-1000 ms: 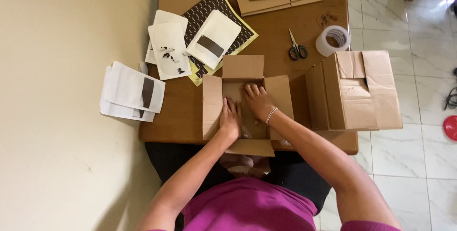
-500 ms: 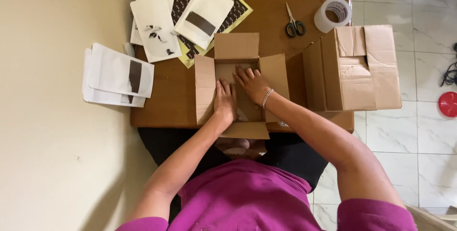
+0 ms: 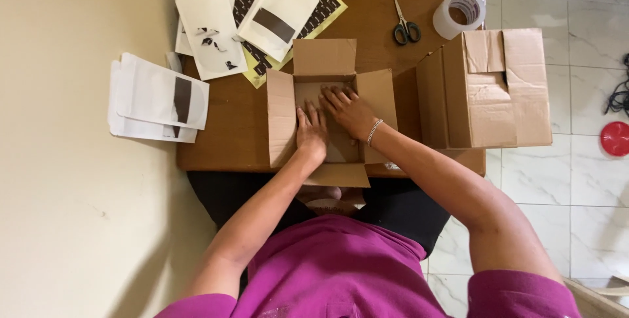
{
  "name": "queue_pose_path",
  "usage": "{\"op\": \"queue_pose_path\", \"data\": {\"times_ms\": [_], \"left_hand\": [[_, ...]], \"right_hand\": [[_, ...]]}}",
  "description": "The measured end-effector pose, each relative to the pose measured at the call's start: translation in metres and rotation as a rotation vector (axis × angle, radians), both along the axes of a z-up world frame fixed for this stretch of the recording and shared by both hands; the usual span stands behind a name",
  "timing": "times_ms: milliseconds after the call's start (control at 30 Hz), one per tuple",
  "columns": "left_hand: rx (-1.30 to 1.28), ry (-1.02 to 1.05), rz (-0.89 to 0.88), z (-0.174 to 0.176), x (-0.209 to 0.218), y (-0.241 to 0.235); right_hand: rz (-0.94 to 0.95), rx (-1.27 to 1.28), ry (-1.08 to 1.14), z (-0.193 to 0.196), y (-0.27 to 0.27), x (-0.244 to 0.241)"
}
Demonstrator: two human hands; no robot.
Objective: The person folds a flat cardboard sheet into a small box, tucks the flaps to form the sides, and presses the bottom to lock the shape. They then pick up a white pouch, open it, and place it into the assembled box.
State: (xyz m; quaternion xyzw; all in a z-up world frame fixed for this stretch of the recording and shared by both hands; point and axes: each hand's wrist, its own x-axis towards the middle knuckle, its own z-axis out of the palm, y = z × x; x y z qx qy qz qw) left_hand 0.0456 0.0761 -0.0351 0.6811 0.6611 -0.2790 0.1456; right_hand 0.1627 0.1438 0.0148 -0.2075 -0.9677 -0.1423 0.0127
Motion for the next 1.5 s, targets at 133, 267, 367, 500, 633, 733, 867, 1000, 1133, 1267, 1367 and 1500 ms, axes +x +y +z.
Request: {"op": "queue_pose_path", "data": {"times_ms": [133, 267, 367, 500, 633, 733, 867, 1000, 1133, 1267, 1367, 1500], "left_hand": [[0.025, -0.008, -0.002, 0.054, -0.007, -0.003], [0.008, -0.004, -0.03, 0.057, -0.008, -0.008], [0.019, -0.004, -0.022, 0.018, -0.008, 0.003], [0.025, -0.017, -0.013, -0.014, -0.01, 0.003], [0.01, -0.018, -0.023, -0.013, -0.014, 0.003], [0.016, -0.058, -0.018, -0.011, -0.015, 0.006], [-0.003, -0.069, -0.014, -0.032, -0.016, 0.01], [-0.02, -0.065, 0.001, -0.036, -0.011, 0.01], [-0.021, -0.036, -0.01, -0.036, -0.01, 0.014], [-0.074, -0.053, 0.032, -0.039, -0.004, 0.016], [-0.087, -0.069, 0.04, -0.014, -0.005, 0.017], [-0.114, -0.09, 0.041, 0.012, -0.002, 0.013]], "right_hand": [[-0.013, -0.033, -0.047, -0.013, 0.009, -0.003], [-0.047, -0.069, -0.04, -0.014, 0.006, -0.004], [-0.064, -0.065, -0.003, 0.001, 0.005, -0.003], [-0.078, -0.092, -0.006, -0.005, 0.002, -0.005], [-0.13, -0.186, -0.202, -0.076, 0.022, -0.011], [-0.162, -0.259, -0.273, -0.08, 0.022, -0.014], [-0.164, -0.14, -0.182, -0.109, 0.019, -0.021], [-0.106, -0.02, -0.012, -0.125, 0.022, -0.018], [-0.03, 0.01, 0.104, -0.051, 0.021, -0.005], [0.007, 0.043, 0.17, -0.05, 0.019, -0.002], [-0.021, 0.04, 0.156, -0.08, 0.026, -0.005], [-0.051, 0.008, 0.182, -0.105, 0.029, -0.001]]}}
